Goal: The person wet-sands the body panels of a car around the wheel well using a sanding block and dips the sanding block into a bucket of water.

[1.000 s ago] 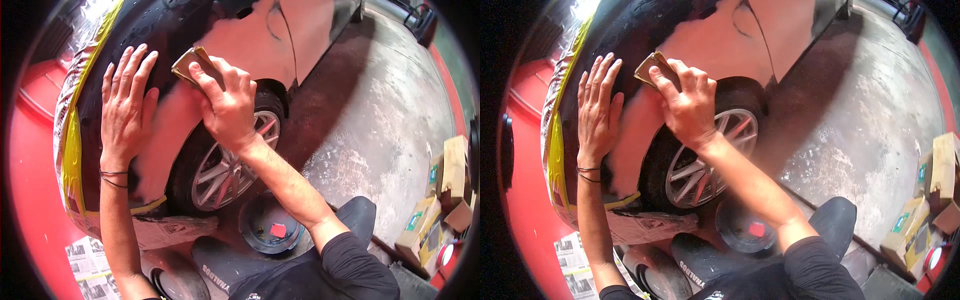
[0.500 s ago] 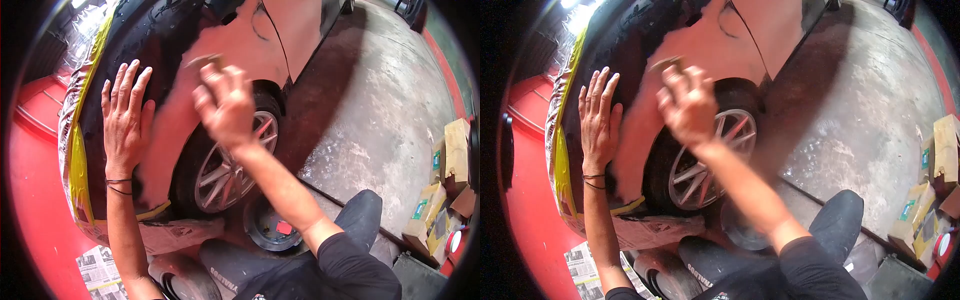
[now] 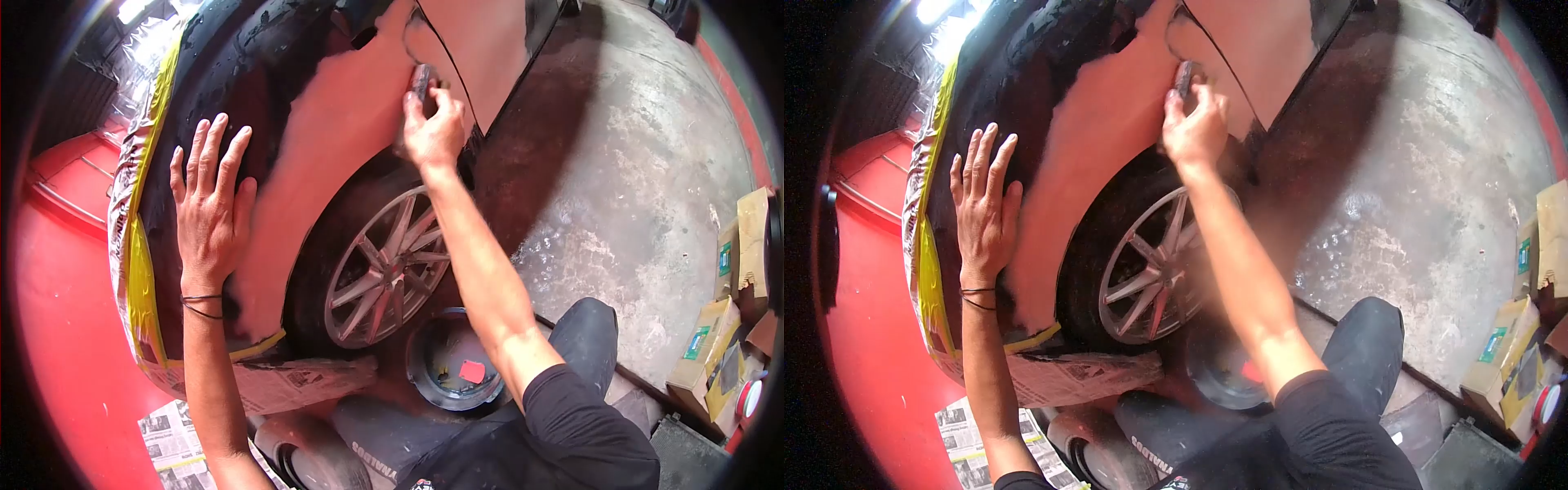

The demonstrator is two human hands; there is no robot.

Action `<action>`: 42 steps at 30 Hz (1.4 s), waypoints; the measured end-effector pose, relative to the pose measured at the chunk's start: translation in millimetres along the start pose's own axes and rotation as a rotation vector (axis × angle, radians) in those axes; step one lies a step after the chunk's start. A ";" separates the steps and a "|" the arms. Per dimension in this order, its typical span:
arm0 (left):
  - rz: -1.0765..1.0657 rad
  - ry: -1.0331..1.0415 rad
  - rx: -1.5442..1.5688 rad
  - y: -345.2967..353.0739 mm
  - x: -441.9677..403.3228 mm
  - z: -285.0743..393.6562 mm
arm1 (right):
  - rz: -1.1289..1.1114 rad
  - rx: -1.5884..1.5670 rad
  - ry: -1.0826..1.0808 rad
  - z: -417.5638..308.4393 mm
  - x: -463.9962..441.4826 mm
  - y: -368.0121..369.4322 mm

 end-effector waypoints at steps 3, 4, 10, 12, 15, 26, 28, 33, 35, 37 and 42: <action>0.007 0.006 0.022 -1.4 -0.4 0.5 | -0.042 -0.049 -0.111 -23.9 55.2 -3.8; 0.025 0.003 0.063 -2.8 -1.6 -1.4 | 0.000 0.006 -0.231 -27.4 61.1 -7.3; 0.045 -0.031 0.144 -2.1 -1.9 -5.9 | -0.151 -0.443 0.208 35.4 -3.6 -4.8; 0.140 -0.083 0.525 -8.1 -0.3 9.5 | -0.192 -0.850 0.416 21.1 20.7 -28.2; 0.030 -0.239 1.052 -2.1 18.9 84.3 | -0.380 -1.334 0.634 9.3 92.5 -42.0; -0.450 -0.498 2.311 65.9 14.4 175.6 | -0.613 -1.907 1.026 -36.8 165.5 -39.2; -0.446 -0.447 2.135 54.2 -9.2 169.3 | -0.647 -1.846 0.976 -27.4 160.9 -36.3; -0.093 0.174 0.699 -31.0 -93.4 148.7 | -1.104 -0.854 0.526 100.0 232.9 7.7; -0.138 0.358 0.238 -31.0 -91.7 136.3 | -1.210 -0.583 0.219 134.6 265.2 12.0; -0.173 0.484 0.002 -25.2 -79.5 116.1 | -1.278 -0.381 0.103 149.3 297.4 -4.5; -0.121 0.591 -0.098 -8.1 -89.6 122.6 | -1.497 -0.203 0.018 193.5 366.7 -33.2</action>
Point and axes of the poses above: each hand's wrist, its own x-axis away from the middle knuckle, its own y-axis out of the palm, z = x × y, the point moved 8 cm from there along -x, towards the middle knuckle, and after that the axes turned 7 degrees about -y, right-handed, at the moved point
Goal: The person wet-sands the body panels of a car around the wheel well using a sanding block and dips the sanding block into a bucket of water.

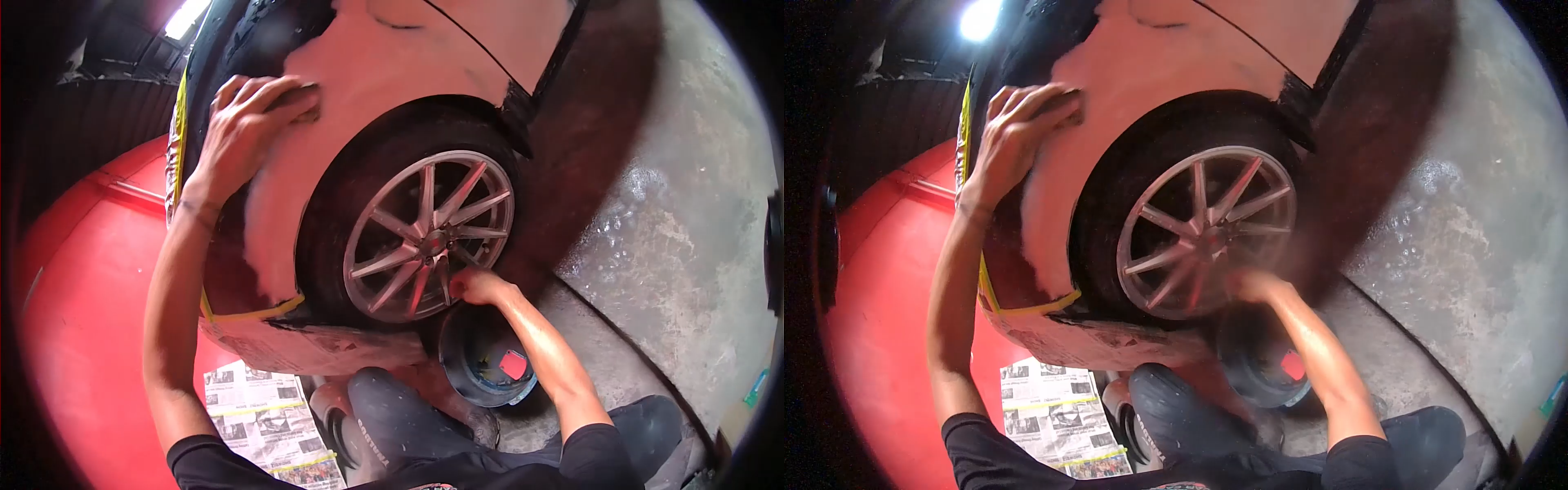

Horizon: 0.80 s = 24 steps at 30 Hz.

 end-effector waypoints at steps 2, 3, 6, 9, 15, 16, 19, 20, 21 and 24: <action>-0.012 0.049 0.024 22.7 -48.8 9.7 | -0.075 0.136 0.009 4.3 3.6 7.8; -0.012 0.097 0.010 36.2 -68.2 15.7 | -0.085 0.146 0.016 1.0 5.7 15.0; -0.002 0.142 -0.032 50.3 -85.8 17.2 | -0.141 0.229 0.029 -5.2 7.3 4.4; -0.042 0.075 -0.052 23.4 -39.9 2.6 | -0.216 0.231 0.140 3.1 8.4 10.2; -0.023 0.112 -0.047 50.0 -82.3 19.4 | -0.116 0.268 0.139 -18.5 19.7 -6.4; -0.012 0.140 -0.064 61.3 -99.0 27.2 | -0.114 0.258 0.116 -23.0 22.4 -7.0; 0.098 0.181 0.000 78.4 -120.6 37.8 | -0.103 0.230 0.061 -18.2 18.7 -9.8; 0.090 0.141 -0.016 79.3 -108.5 30.2 | -0.119 0.209 0.052 -8.1 14.9 -2.5; 0.079 0.100 -0.035 64.0 -87.7 25.3 | -0.135 0.188 0.039 -1.4 10.5 3.0; 0.028 -0.038 -0.062 28.6 -6.0 14.7 | -0.195 0.214 0.133 -6.4 11.3 -2.8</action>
Point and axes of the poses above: each hand's wrist, its own x-axis away from the middle knuckle, its own y-axis out of the palm, z = x × y, the point moved 8 cm from there along -x, towards the middle knuckle, and after that the axes turned 7 degrees about -y, right-handed, at the moved point
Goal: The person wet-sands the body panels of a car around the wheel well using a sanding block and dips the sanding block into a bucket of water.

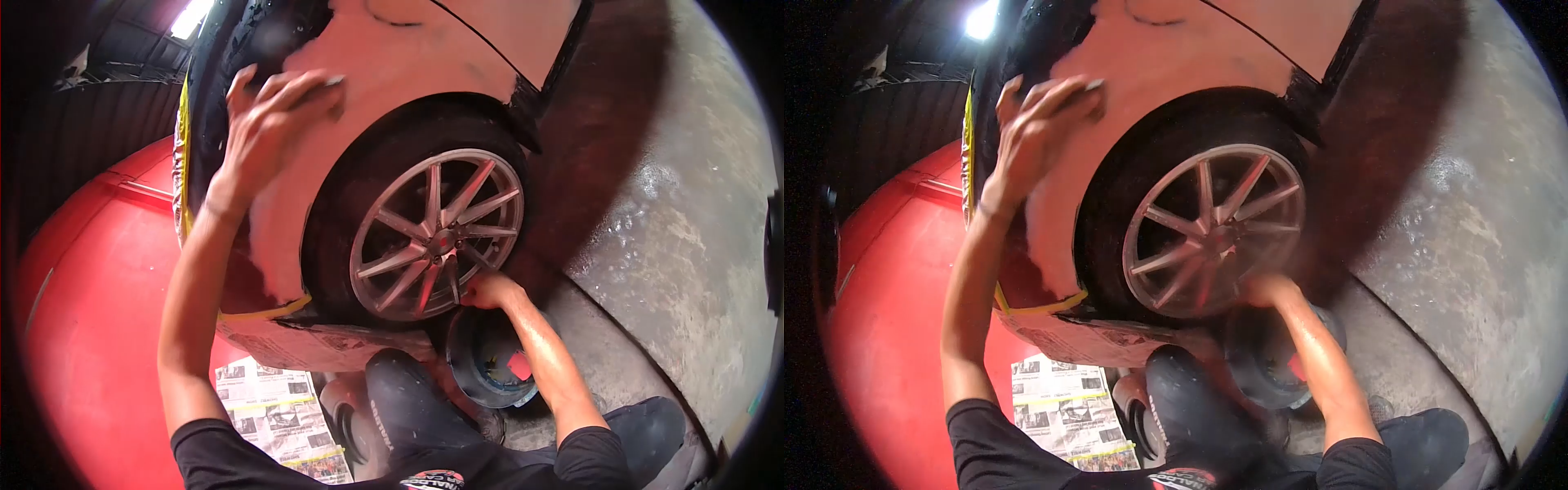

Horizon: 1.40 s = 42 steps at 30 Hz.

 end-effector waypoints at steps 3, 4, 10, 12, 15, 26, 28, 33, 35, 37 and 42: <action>0.007 -0.022 -0.014 -1.8 -2.4 -4.0 | 0.069 0.042 -0.027 8.2 -5.3 6.7; 0.021 -0.014 -0.014 5.0 -13.8 0.9 | 0.076 0.058 -0.035 10.4 -6.7 4.6; 0.069 0.000 -0.011 24.6 -45.8 2.8 | 0.054 0.022 -0.024 3.2 0.0 2.8; 0.037 -0.027 0.003 8.1 -8.0 5.2 | 0.095 -0.011 0.035 -1.0 5.0 -4.4; 0.026 -0.011 -0.015 2.4 -6.9 6.1 | 0.070 0.089 0.031 -1.1 2.2 -1.3; 0.045 0.012 -0.050 6.7 -7.2 -8.1 | 0.110 0.018 0.114 9.1 3.2 1.2; 0.042 0.022 -0.044 5.6 -17.0 -7.1 | 0.172 -0.039 0.179 6.1 7.4 -7.8; 0.106 0.092 -0.030 74.3 -112.3 48.6 | 0.159 -0.010 0.137 11.7 1.6 8.5; 0.108 0.113 -0.033 82.8 -119.3 48.4 | 0.159 0.003 0.125 2.0 4.4 -6.9; 0.059 0.121 0.001 68.2 -101.2 33.6 | 0.136 -0.010 0.091 -3.2 7.4 -9.8; -0.045 0.090 -0.039 8.8 -38.9 -10.0 | 0.117 0.029 0.088 6.6 -5.8 2.8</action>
Point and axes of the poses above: each hand's wrist, its own x-axis away from the middle knuckle, its own y-axis out of the palm, z = x × y, the point moved 8 cm from there along -x, towards the middle knuckle, and after that the axes turned 7 degrees about -y, right-handed, at the moved point
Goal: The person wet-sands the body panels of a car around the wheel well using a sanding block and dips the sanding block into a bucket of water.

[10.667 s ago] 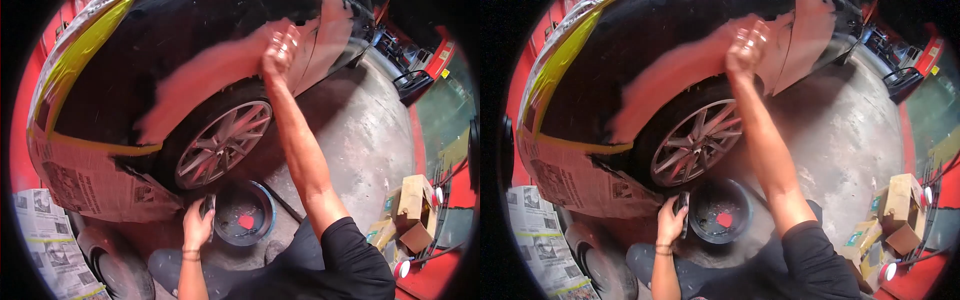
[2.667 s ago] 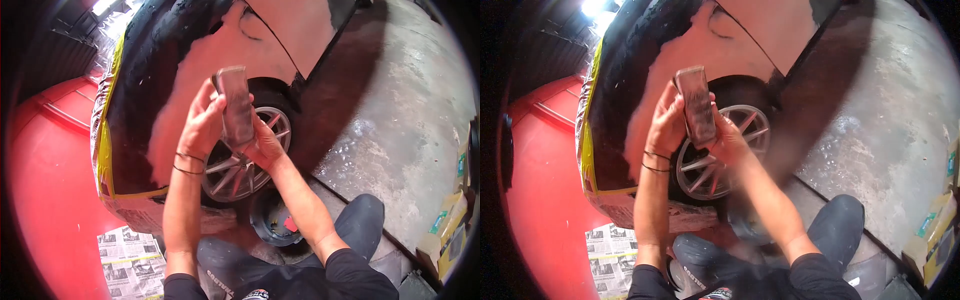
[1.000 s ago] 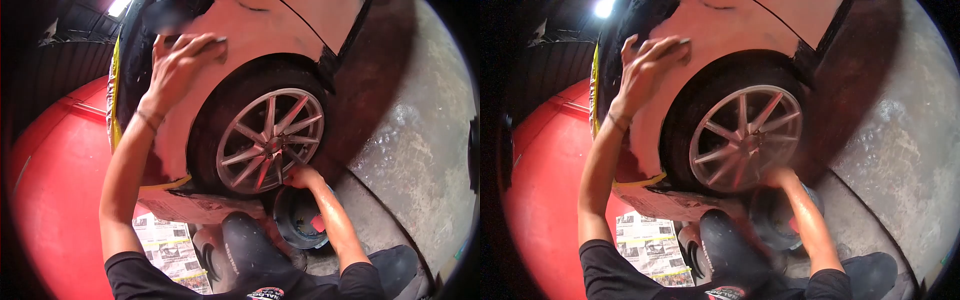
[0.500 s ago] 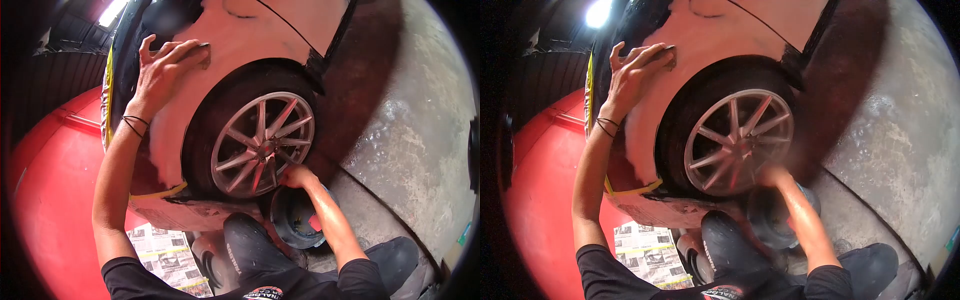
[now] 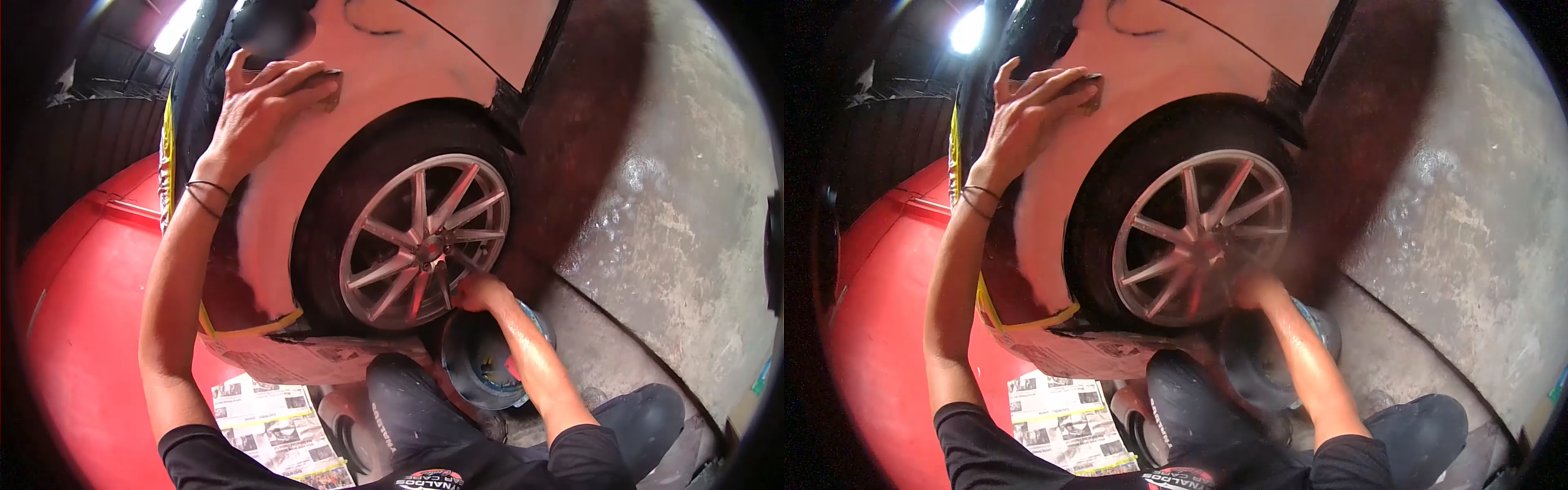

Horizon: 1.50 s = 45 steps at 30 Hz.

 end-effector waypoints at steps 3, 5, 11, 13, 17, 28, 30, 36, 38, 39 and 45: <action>0.028 0.088 0.028 26.2 -45.2 20.6 | 0.060 -0.001 0.070 5.4 5.0 3.2; 0.086 0.107 0.006 64.3 -95.2 46.3 | 0.025 0.050 -0.005 -2.4 8.3 -3.5; 0.033 0.077 0.007 49.2 -70.6 46.0 | 0.138 -0.101 0.047 0.6 11.3 -9.5; 0.046 0.063 0.013 38.9 -52.7 37.5 | 0.151 -0.090 0.007 -11.4 18.7 -26.0; 0.129 0.048 0.029 56.5 -79.8 36.1 | 0.184 -0.060 0.047 -5.0 19.9 -20.8; -0.035 0.038 -0.039 29.8 -47.6 18.2 | 0.131 -0.046 -0.028 -5.2 14.0 -16.7; -0.026 0.062 -0.026 41.8 -58.4 28.0 | 0.191 -0.049 -0.026 -7.3 21.0 -27.1; 0.075 0.129 0.017 102.8 -152.8 102.6 | 0.149 -0.129 0.054 -33.5 42.7 -70.3; 0.085 0.155 0.022 91.6 -140.0 89.4 | 0.132 -0.096 0.003 -35.6 38.6 -70.4; 0.099 0.191 0.021 76.6 -114.7 70.1 | 0.140 -0.092 -0.026 -35.0 35.5 -68.6; 0.024 0.087 -0.007 24.8 -58.2 17.8 | 0.190 -0.081 -0.035 -17.5 27.4 -45.0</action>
Point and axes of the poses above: each hand's wrist, its own x-axis away from the middle knuckle, its own y-axis out of the palm, z = x × y, the point moved 8 cm from there along -x, towards the middle knuckle, and after that the axes turned 7 degrees about -y, right-handed, at the moved point
